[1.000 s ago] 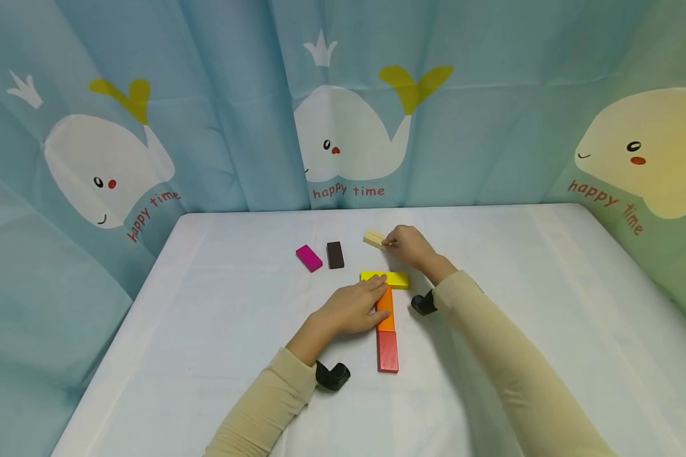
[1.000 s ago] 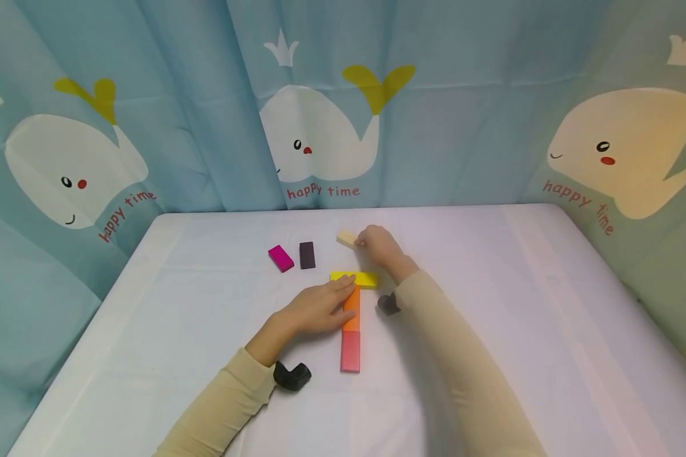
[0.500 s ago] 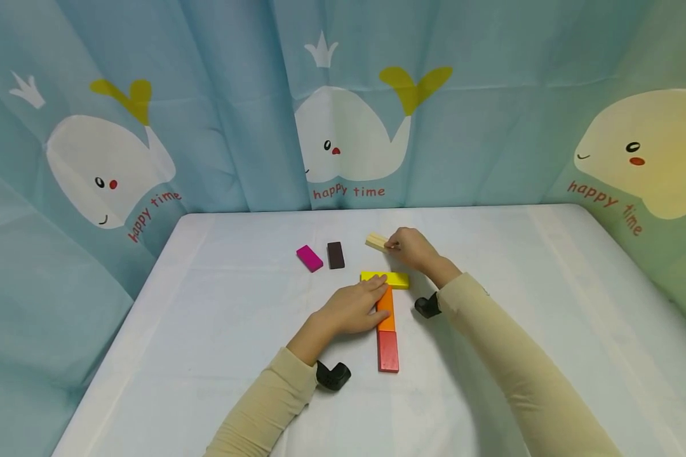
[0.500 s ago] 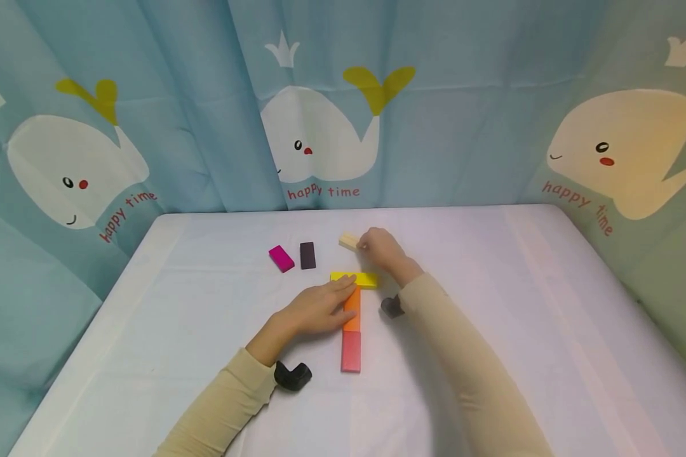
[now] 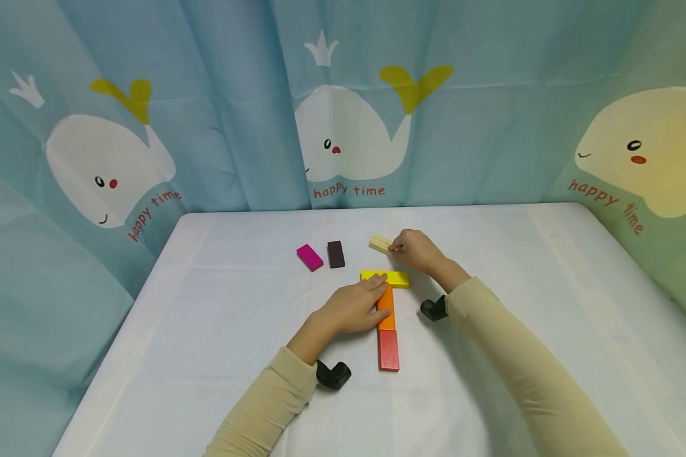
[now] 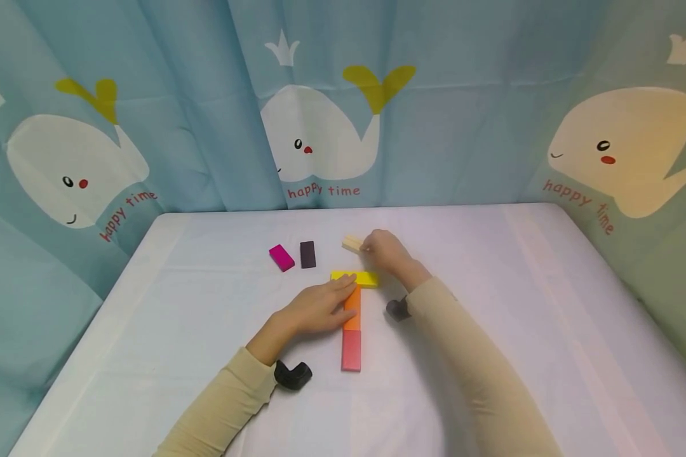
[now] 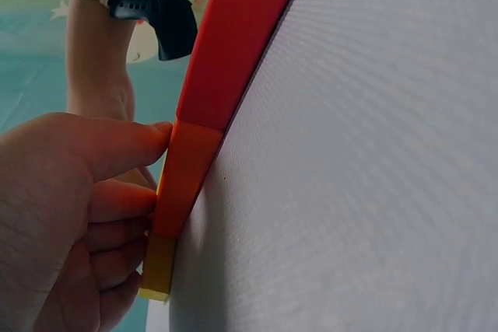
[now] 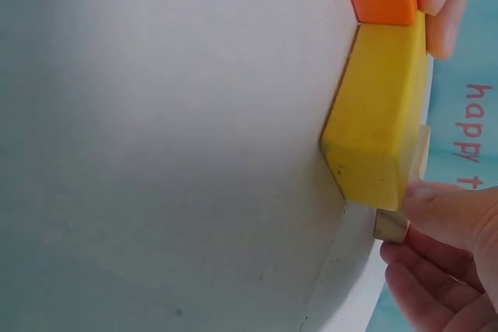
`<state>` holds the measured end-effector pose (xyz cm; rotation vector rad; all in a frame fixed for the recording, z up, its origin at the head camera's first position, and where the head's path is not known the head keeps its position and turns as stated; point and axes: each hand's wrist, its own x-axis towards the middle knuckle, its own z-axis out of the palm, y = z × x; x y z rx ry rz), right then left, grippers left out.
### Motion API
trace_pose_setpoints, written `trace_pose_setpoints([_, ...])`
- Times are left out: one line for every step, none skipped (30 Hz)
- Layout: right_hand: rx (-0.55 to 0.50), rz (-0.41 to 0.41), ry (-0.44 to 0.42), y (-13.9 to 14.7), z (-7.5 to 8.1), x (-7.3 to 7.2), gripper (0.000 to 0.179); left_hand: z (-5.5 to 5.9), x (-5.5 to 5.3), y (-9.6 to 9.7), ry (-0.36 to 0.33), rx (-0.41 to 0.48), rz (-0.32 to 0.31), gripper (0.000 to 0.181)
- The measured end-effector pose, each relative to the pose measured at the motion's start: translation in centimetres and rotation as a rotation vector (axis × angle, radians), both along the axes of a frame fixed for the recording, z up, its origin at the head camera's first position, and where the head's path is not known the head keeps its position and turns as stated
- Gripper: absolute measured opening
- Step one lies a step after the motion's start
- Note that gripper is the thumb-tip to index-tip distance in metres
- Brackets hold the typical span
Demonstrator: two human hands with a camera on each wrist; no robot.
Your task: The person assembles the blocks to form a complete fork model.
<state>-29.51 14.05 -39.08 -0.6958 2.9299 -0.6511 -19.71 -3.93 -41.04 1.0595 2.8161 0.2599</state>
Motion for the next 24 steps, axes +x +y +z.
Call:
trace_pose_setpoints([0.004,0.003,0.0,0.0,0.0,0.0,0.016,0.0,0.0,0.0,-0.001,0.001,0.001,0.058])
trace_pose_setpoints([0.006,0.003,-0.002,0.0,0.1,0.1,0.017,0.0,0.0,0.0,-0.001,0.0,0.002,0.058])
trace_pose_setpoints([0.007,0.002,-0.004,0.1,0.1,0.1,0.017,0.0,0.0,0.0,-0.001,-0.001,0.003,0.058])
trace_pose_setpoints([0.009,0.002,-0.004,0.1,0.1,0.2,0.017,-0.1,0.0,-0.1,0.0,-0.003,0.004,0.058])
trace_pose_setpoints([0.011,0.003,-0.002,0.1,0.1,0.2,0.018,-0.1,-0.1,-0.1,0.0,-0.004,0.006,0.058])
trace_pose_setpoints([0.01,0.003,0.0,0.1,0.1,0.3,0.018,-0.1,-0.1,-0.1,-0.002,-0.005,0.006,0.058])
trace_pose_setpoints([0.012,0.003,0.002,0.2,0.0,0.3,0.019,-0.1,-0.1,-0.1,-0.001,-0.005,0.006,0.058])
trace_pose_setpoints([0.012,0.0,0.003,0.3,0.0,0.4,0.019,0.0,-0.1,-0.1,-0.001,-0.003,0.004,0.058])
trace_pose_setpoints([0.013,0.001,0.008,0.3,0.0,0.5,0.019,0.0,0.0,-0.1,-0.003,-0.001,0.002,0.058])
trace_pose_setpoints([0.013,0.001,0.01,0.4,-0.1,0.5,0.019,0.1,0.0,-0.1,-0.005,0.002,-0.001,0.058])
trace_pose_setpoints([0.014,0.003,0.013,0.5,-0.2,0.6,0.019,0.1,0.0,-0.1,-0.006,0.005,-0.002,0.058])
trace_pose_setpoints([0.013,0.005,0.015,0.6,-0.2,0.6,0.019,0.1,0.0,0.0,-0.006,0.008,-0.003,0.058])
trace_pose_setpoints([0.013,0.009,0.019,0.7,-0.3,0.6,0.019,0.1,0.0,0.0,-0.006,0.007,-0.002,0.058])
trace_pose_setpoints([0.013,0.011,0.021,0.7,-0.3,0.7,0.019,0.1,0.0,0.0,-0.005,0.003,0.0,0.058])
trace_pose_setpoints([0.013,0.014,0.024,0.8,-0.3,0.7,0.018,0.0,0.0,0.0,-0.003,-0.001,0.002,0.058])
trace_pose_setpoints([0.013,0.014,0.027,0.8,-0.4,0.8,0.018,0.0,-0.1,0.0,-0.001,-0.005,0.004,0.058])
trace_pose_setpoints([0.016,0.015,0.032,0.9,-0.4,0.8,0.018,-0.1,-0.1,0.0,0.0,-0.007,0.006,0.058])
trace_pose_setpoints([0.018,0.013,0.035,0.9,-0.4,0.9,0.018,-0.2,-0.1,0.0,0.0,-0.009,0.008,0.058])
trace_pose_setpoints([0.021,0.009,0.038,1.0,-0.4,1.0,0.017,-0.2,-0.1,0.0,-0.001,-0.011,0.009,0.058])
trace_pose_setpoints([0.024,0.008,0.043,1.0,-0.4,1.1,0.017,-0.3,-0.1,0.0,-0.001,-0.011,0.008,0.058])
trace_pose_setpoints([0.026,0.006,0.048,1.0,-0.4,1.2,0.017,-0.3,-0.1,0.1,-0.002,-0.008,0.007,0.058])
trace_pose_setpoints([0.023,0.003,0.052,1.0,-0.4,1.3,0.016,-0.3,-0.2,0.1,-0.004,-0.005,0.006,0.058])
trace_pose_setpoints([0.017,0.003,0.055,1.1,-0.4,1.4,0.016,-0.3,-0.1,0.1,-0.006,-0.003,0.005,0.059])
trace_pose_setpoints([0.009,0.002,0.058,1.1,-0.4,1.5,0.016,-0.3,-0.1,0.1,-0.007,-0.002,0.005,0.059])
